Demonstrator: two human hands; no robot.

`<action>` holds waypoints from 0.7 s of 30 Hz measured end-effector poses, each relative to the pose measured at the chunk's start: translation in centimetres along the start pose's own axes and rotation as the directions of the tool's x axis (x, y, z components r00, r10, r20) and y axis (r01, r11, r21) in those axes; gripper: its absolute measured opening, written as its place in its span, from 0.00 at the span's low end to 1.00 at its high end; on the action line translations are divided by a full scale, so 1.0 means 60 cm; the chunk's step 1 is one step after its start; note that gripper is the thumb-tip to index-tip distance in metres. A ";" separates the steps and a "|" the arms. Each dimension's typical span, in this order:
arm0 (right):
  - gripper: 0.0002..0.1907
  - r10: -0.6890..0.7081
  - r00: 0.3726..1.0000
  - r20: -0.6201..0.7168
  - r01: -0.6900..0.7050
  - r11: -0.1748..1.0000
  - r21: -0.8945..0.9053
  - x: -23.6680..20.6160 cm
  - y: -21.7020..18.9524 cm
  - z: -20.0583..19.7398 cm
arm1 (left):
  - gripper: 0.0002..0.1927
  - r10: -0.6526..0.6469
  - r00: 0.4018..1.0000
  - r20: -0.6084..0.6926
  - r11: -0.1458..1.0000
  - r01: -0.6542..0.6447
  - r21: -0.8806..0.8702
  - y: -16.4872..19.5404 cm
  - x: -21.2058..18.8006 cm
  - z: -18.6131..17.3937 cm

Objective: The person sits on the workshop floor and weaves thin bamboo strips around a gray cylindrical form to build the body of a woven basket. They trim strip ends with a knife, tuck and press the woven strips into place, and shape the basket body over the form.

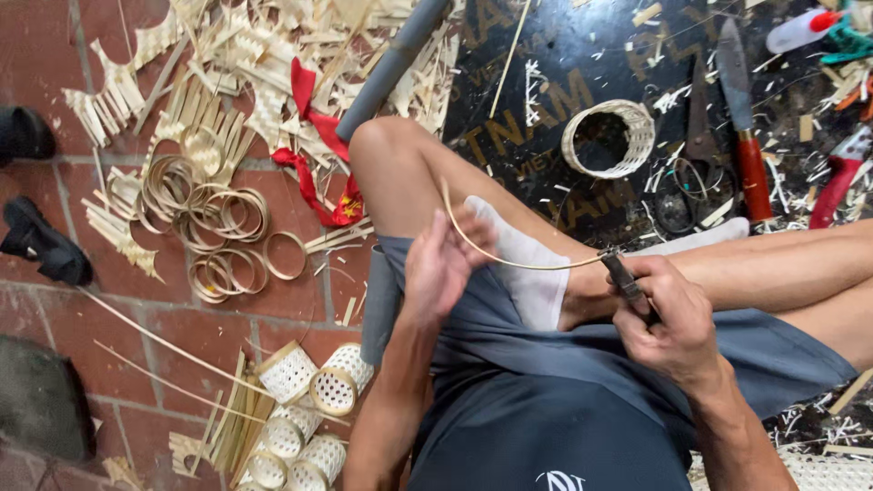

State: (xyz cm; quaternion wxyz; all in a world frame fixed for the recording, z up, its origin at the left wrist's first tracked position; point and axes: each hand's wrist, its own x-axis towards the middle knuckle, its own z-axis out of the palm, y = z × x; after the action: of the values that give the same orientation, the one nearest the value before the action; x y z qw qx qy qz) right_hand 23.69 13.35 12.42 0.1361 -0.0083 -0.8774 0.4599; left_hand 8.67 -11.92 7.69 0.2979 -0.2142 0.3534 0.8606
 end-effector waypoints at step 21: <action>0.16 0.007 0.993 -0.119 -0.018 0.996 -0.091 0.083 -0.079 -0.027 | 0.09 0.135 0.711 0.690 0.446 -0.665 0.599 0.045 -0.018 0.209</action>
State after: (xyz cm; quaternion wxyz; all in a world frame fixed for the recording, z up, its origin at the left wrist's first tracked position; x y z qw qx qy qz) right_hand 19.83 12.63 18.30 0.1847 -0.0476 -0.8879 0.4186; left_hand 5.67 -4.67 17.88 0.2238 0.3011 0.6497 0.6612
